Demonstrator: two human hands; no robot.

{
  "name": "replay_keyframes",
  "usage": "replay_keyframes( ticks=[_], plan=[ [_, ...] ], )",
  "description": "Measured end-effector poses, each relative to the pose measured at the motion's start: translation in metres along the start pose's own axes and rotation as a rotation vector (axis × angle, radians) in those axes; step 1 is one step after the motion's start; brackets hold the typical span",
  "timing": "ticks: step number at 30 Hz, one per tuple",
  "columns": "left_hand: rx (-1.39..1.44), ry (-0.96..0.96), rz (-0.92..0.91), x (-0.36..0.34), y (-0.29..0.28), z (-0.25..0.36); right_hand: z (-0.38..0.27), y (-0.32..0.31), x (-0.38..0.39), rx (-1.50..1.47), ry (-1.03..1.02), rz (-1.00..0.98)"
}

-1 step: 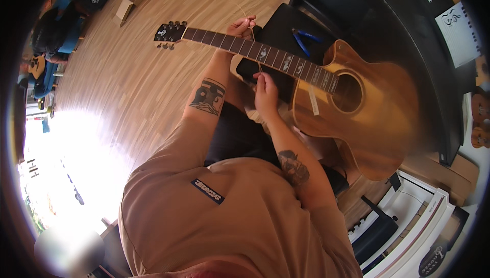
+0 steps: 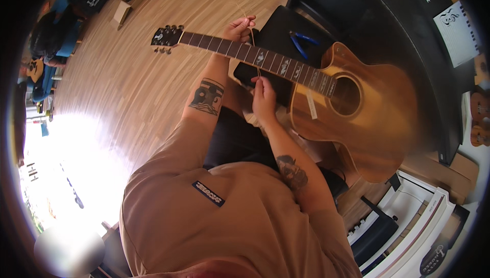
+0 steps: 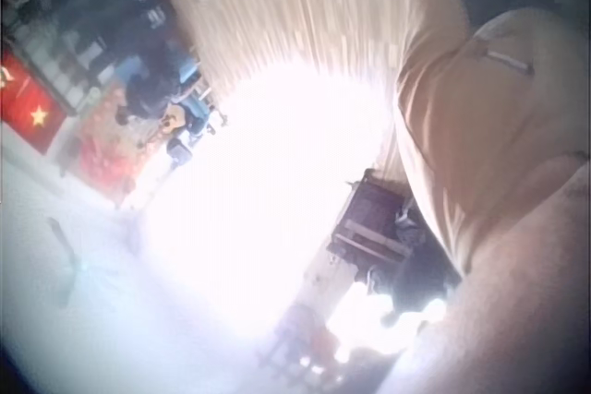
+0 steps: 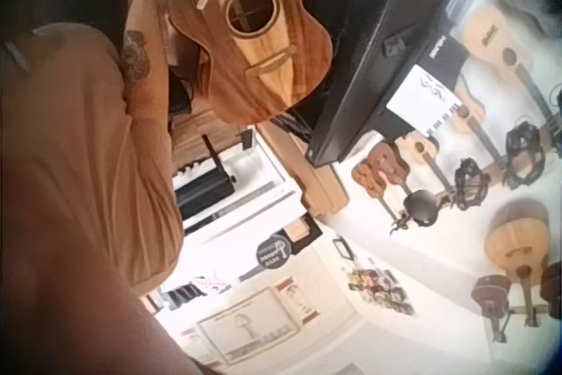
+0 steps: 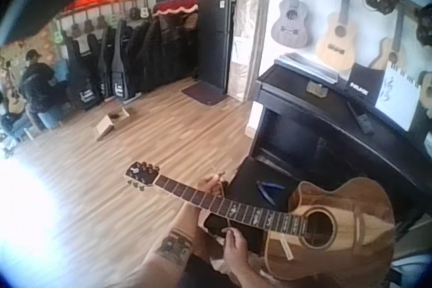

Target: The person strings an acoustic guitar by threading a new string through the bridge, pulling it along the fretboard, and securing it at the headstock. The person repeats this process for multiple strings, adjusting tension and positioning as needed.

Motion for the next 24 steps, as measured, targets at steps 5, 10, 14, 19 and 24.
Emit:
replay_keyframes(
  ticks=[5,10,14,19,24],
  plan=[
    [-0.454,0.103,-0.083,-0.072,0.03,-0.002,-0.021,0.001,0.015,-0.173,0.236,0.046],
    [-0.754,0.104,-0.305,-0.105,0.072,-0.024,-0.035,0.001,0.024,0.101,0.244,0.055],
    [-0.794,0.278,-0.512,-0.12,0.078,-0.065,-0.021,-0.004,0.034,0.175,0.271,0.115],
    [-0.865,0.243,-0.53,-0.096,0.121,-0.045,-0.003,-0.024,0.054,0.133,0.343,0.175],
    [-1.022,0.546,-0.64,-0.087,0.136,-0.06,-0.016,-0.029,0.056,0.039,0.362,0.255]
  ],
)
Point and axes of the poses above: each hand's wrist, its own x-axis away from the middle knuckle, its own y-axis out of the palm, z = x × y, the point moved 2 cm from there along -x, towards the middle knuckle, and after that the axes turned 3 degrees about y, right-handed, at the moved point
